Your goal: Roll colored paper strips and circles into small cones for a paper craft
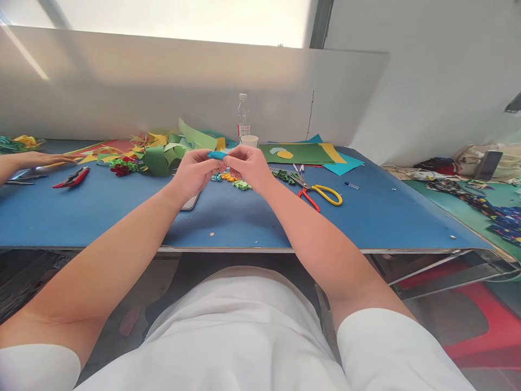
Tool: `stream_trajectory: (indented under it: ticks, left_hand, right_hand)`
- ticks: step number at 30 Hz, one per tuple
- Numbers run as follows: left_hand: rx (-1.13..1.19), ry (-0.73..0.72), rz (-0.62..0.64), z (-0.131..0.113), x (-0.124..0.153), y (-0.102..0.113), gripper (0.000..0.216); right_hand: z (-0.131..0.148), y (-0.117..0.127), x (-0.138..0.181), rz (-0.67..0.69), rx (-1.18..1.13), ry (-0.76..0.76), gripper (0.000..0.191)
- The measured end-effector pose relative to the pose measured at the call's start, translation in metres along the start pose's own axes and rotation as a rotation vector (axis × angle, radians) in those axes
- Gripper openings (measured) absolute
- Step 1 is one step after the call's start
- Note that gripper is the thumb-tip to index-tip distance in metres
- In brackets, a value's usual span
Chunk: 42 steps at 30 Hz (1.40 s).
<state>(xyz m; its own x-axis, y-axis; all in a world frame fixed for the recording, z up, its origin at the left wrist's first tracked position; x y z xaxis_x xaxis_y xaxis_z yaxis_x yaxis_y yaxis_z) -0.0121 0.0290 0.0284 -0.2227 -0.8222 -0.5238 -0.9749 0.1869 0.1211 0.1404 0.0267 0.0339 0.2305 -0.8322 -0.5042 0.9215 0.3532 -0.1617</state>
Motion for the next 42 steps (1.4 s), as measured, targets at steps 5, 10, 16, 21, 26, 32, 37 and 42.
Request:
stream_trajectory:
  ticks: [5,10,16,21,26,32,37,42]
  left_hand:
    - [-0.051,-0.009,-0.034,-0.0050,0.0008,-0.0004,0.007]
    - [-0.057,0.018,-0.023,-0.0044,0.0005,-0.0022,0.008]
    - [-0.096,0.011,-0.024,-0.0054,0.0019,-0.0013,0.012]
    - [-0.155,-0.007,-0.041,-0.0069,0.0028,0.0013,0.006]
    - [-0.168,-0.015,-0.038,-0.0086,0.0043,0.0005,0.003]
    - [-0.135,-0.017,-0.050,-0.0078,0.0037,0.0006,0.003]
    - [-0.165,-0.002,-0.046,-0.0052,0.0028,0.0022,0.003]
    - [-0.191,-0.011,-0.081,-0.0054,0.0021,0.0046,0.009]
  right_hand:
    - [0.0001,0.0004,0.0005,-0.035,0.023,-0.017,0.018]
    - [-0.0006,-0.0002,0.0007,-0.055,0.010,-0.044,0.013]
    - [-0.0010,-0.0008,0.0012,-0.049,-0.007,-0.042,0.014]
    - [-0.0030,-0.0017,0.0011,-0.035,-0.031,-0.059,0.012]
    - [-0.0040,-0.0014,0.0000,-0.026,-0.047,-0.062,0.010]
    - [-0.0031,-0.0012,-0.0006,-0.030,-0.014,-0.065,0.011]
    - [-0.0001,-0.0020,0.0011,-0.055,-0.037,-0.072,0.004]
    - [-0.0007,0.0009,0.0013,-0.108,0.005,-0.097,0.008]
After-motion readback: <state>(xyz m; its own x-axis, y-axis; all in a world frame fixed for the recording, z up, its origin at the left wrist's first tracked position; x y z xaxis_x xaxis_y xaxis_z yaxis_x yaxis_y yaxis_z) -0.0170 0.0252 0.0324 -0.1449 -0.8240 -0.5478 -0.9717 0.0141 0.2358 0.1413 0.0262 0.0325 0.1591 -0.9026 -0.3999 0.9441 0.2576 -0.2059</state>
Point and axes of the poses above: each hand's wrist, its own x-axis away from the middle knuckle, its own y-axis out of the back of the hand, z = x × y, the point moved 6 cm from there along -x, towards the middle knuckle, and after that the axes turned 7 degrees about -x, right-handed, at the moved point
